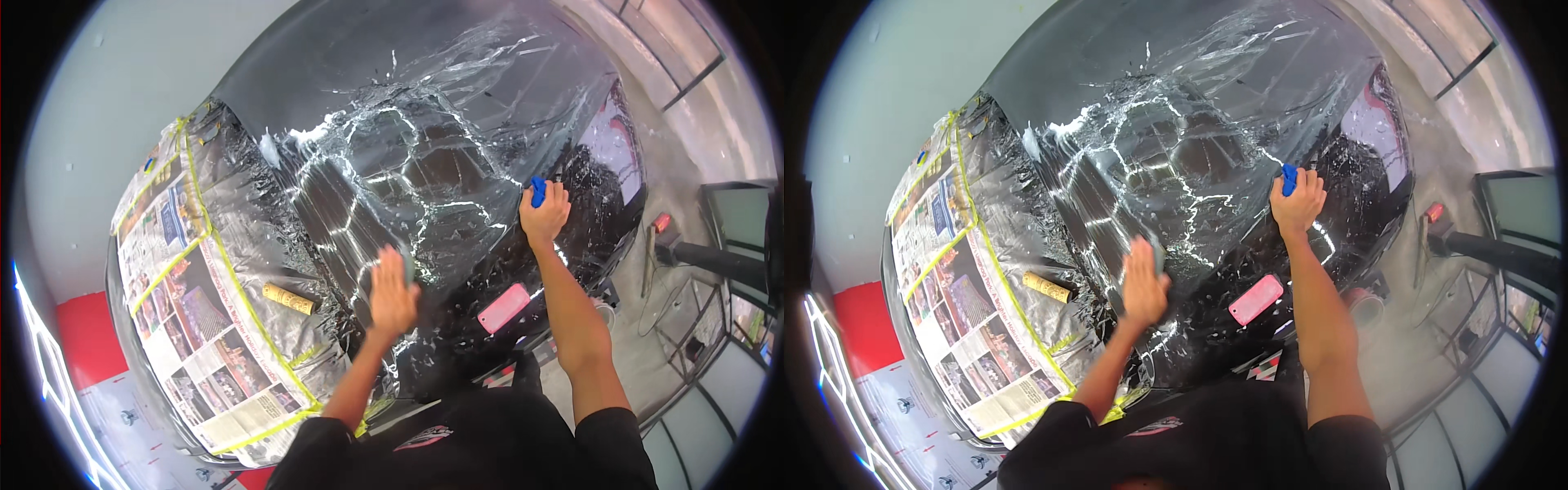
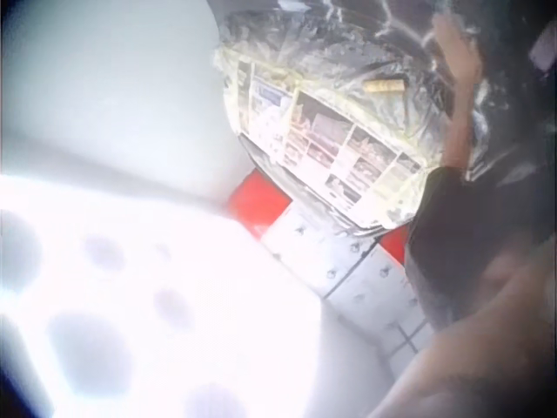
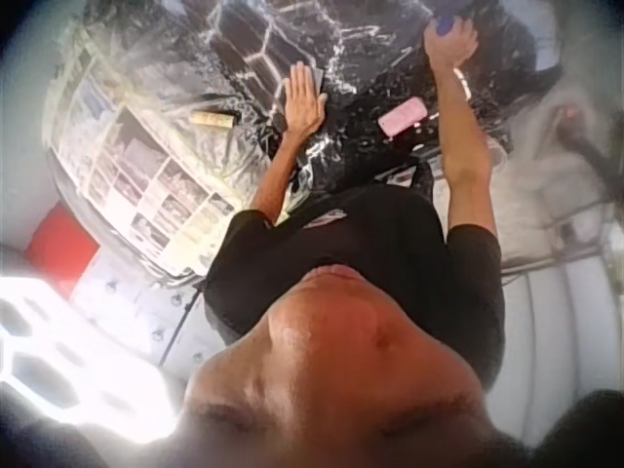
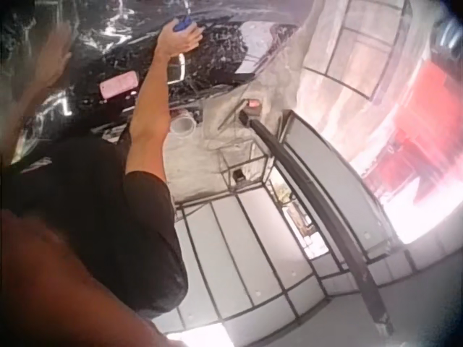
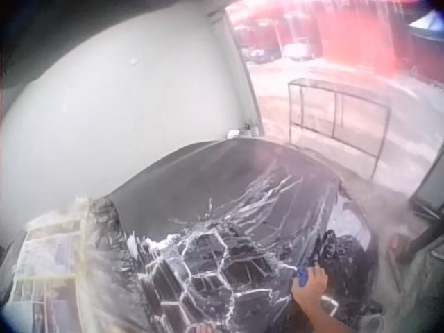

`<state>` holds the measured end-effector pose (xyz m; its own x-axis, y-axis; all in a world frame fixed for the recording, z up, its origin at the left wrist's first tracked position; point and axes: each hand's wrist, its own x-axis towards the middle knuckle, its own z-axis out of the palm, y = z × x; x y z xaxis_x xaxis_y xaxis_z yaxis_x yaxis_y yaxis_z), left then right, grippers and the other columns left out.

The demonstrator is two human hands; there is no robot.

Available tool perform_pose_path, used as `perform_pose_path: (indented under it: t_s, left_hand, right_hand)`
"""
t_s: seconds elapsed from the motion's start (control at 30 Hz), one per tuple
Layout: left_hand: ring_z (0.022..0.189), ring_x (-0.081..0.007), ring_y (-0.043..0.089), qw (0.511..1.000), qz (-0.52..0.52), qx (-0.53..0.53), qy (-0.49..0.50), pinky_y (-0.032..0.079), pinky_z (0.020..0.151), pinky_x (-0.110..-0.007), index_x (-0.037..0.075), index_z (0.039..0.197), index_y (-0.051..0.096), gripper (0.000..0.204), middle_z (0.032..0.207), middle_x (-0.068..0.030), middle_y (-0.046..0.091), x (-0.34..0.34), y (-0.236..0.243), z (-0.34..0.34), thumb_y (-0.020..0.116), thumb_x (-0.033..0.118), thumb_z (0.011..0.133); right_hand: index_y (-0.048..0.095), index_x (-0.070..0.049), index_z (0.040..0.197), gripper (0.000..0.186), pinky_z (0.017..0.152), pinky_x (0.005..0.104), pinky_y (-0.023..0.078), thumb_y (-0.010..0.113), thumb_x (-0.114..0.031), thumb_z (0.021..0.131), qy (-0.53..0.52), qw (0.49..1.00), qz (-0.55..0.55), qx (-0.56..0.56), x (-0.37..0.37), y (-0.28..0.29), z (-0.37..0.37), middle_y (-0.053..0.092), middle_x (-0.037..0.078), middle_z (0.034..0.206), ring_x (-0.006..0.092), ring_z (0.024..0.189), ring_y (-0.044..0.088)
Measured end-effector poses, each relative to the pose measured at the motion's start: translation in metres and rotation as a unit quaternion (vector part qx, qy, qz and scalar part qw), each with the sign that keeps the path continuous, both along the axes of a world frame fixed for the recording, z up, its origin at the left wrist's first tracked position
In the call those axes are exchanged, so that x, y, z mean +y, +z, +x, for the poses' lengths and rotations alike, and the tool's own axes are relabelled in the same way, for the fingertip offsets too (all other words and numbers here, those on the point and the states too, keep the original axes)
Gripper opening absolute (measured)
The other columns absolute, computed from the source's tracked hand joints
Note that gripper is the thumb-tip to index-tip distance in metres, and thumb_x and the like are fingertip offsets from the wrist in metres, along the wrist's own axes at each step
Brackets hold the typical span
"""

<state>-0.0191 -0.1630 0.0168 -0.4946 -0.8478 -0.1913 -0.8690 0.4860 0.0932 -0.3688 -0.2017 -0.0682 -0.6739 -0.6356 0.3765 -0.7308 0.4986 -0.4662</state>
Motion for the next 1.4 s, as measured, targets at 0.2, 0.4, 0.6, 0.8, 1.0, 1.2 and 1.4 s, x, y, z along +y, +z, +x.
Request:
perform_pose_path:
  t_s: [0.2, 0.4, 0.6, 0.8, 1.0, 1.2, 1.4]
  left_hand:
    - [0.155, -0.0416, 0.017, 0.975, -0.191, 0.072, 0.092, 0.015, 0.125, -0.052, -0.01, 0.156, 0.024, 0.064, 0.165, -0.0281, 0.021, -0.167, -0.007, 0.013, 0.037, 0.03, 0.107]
    - [0.155, -0.0404, 0.015, 0.98, -0.171, 0.074, 0.07, 0.013, 0.126, -0.052, -0.009, 0.157, 0.02, 0.064, 0.166, -0.0274, 0.019, -0.162, -0.017, 0.003, 0.034, 0.031, 0.109]
    - [0.156, -0.0422, 0.013, 1.0, 0.001, -0.015, -0.01, 0.012, 0.126, -0.051, -0.012, 0.157, 0.016, 0.077, 0.166, -0.0294, 0.015, -0.004, -0.008, -0.014, 0.044, 0.034, 0.102]
    - [0.156, -0.0391, 0.016, 0.967, -0.193, 0.027, 0.161, 0.014, 0.126, -0.051, -0.009, 0.157, 0.023, 0.067, 0.166, -0.0265, 0.02, -0.23, -0.009, 0.034, 0.033, 0.037, 0.109]
    - [0.155, -0.0464, 0.012, 0.998, -0.061, 0.013, 0.016, 0.009, 0.127, -0.053, -0.014, 0.156, 0.015, 0.07, 0.164, -0.0328, 0.015, 0.011, -0.02, -0.027, 0.036, 0.029, 0.105]
    - [0.155, -0.0426, 0.016, 0.983, -0.17, 0.04, 0.058, 0.013, 0.126, -0.052, -0.011, 0.156, 0.019, 0.066, 0.165, -0.0291, 0.019, -0.091, -0.013, -0.022, 0.033, 0.031, 0.108]
    - [0.155, -0.0409, 0.015, 0.975, -0.191, 0.045, 0.103, 0.013, 0.126, -0.05, -0.008, 0.158, 0.019, 0.064, 0.166, -0.0269, 0.019, -0.109, -0.021, 0.004, 0.032, 0.031, 0.109]
  right_hand:
    - [0.066, -0.007, 0.099, 0.032, 0.081, 0.0471, 0.045, 0.074, -0.03, 0.078, 0.012, 1.0, -0.01, -0.007, -0.008, 0.013, 0.009, 0.059, 0.01, 0.1, 0.0322, 0.099, 0.058]
    - [0.067, -0.008, 0.098, 0.031, 0.081, 0.0457, 0.045, 0.073, -0.031, 0.078, 0.018, 0.999, -0.001, -0.027, -0.011, 0.006, 0.008, 0.06, 0.009, 0.101, 0.031, 0.098, 0.058]
    - [0.068, -0.008, 0.099, 0.031, 0.083, 0.0444, 0.044, 0.072, -0.032, 0.079, 0.001, 0.999, 0.02, -0.028, 0.0, 0.0, -0.003, 0.06, 0.008, 0.101, 0.0299, 0.099, 0.058]
    - [0.069, -0.009, 0.103, 0.035, 0.085, 0.0442, 0.044, 0.071, -0.035, 0.079, 0.029, 0.998, 0.009, -0.047, -0.022, 0.02, 0.025, 0.061, 0.009, 0.103, 0.0303, 0.1, 0.058]
    - [0.069, -0.008, 0.102, 0.037, 0.087, 0.0446, 0.043, 0.073, -0.035, 0.077, 0.002, 0.998, 0.027, -0.049, 0.001, 0.001, -0.001, 0.061, 0.009, 0.104, 0.0297, 0.102, 0.056]
    - [0.069, -0.009, 0.101, 0.036, 0.085, 0.044, 0.043, 0.073, -0.036, 0.078, 0.007, 0.998, 0.017, -0.052, -0.001, 0.008, -0.002, 0.061, 0.009, 0.104, 0.0292, 0.1, 0.056]
    - [0.069, -0.008, 0.105, 0.04, 0.088, 0.0453, 0.044, 0.072, -0.039, 0.079, 0.026, 0.998, 0.018, -0.059, -0.012, 0.009, 0.015, 0.061, 0.009, 0.106, 0.0295, 0.105, 0.057]
